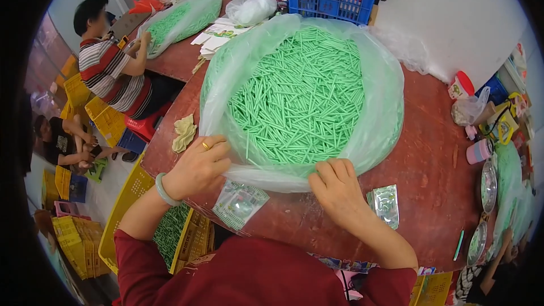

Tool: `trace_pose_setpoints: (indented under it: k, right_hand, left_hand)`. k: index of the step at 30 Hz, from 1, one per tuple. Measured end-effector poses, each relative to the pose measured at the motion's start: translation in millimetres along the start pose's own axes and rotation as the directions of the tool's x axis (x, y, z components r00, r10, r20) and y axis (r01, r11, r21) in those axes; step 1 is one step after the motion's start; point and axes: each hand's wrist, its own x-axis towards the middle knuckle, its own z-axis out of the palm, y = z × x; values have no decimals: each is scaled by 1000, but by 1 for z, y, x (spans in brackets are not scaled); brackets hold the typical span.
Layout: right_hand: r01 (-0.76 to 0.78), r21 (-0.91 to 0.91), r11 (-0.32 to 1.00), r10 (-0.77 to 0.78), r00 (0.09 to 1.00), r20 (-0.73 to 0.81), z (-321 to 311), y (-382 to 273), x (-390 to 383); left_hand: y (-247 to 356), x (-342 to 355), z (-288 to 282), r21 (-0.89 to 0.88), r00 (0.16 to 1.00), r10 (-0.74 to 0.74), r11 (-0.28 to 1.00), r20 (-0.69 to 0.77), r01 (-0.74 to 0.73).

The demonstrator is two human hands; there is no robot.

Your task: Packaging small green plastic items into transparent plastic packets.

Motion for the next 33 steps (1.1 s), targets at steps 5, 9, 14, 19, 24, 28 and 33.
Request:
trace_pose_setpoints:
  k: [5, 9, 14, 19, 24, 28, 33]
  right_hand:
    - [-6, 33, 999, 6, 1000, -3, 8, 1, -17]
    - [-61, 48, 997, 62, 998, -5, 10, 1, -34]
    - [-194, -6, 981, 193, 979, -65, 15, -6, -41]
    - [-282, -9, 959, 282, 959, -2, 18, -6, -53]
    - [-242, -34, 970, 237, 965, -112, 30, -12, -56]
    - [-218, -7, 976, 214, 966, -145, 30, -10, -55]
    - [-244, 1, 970, 244, 969, -35, 28, -10, -53]
  left_hand:
    - [5, -5, 12, 63, 997, -72, 995, 11, 72]
    - [13, 3, 23, 136, 999, -41, 990, -4, 41]
    - [17, 5, 35, 63, 1000, 26, 998, -3, -26]
    - [36, 14, 45, 92, 994, 47, 995, -104, -37]
    - [46, 18, 57, 13, 991, 90, 996, -104, -89]
    - [48, 19, 60, -72, 987, 77, 994, -138, -87]
    - [59, 19, 60, 7, 995, 10, 1000, -96, -10]
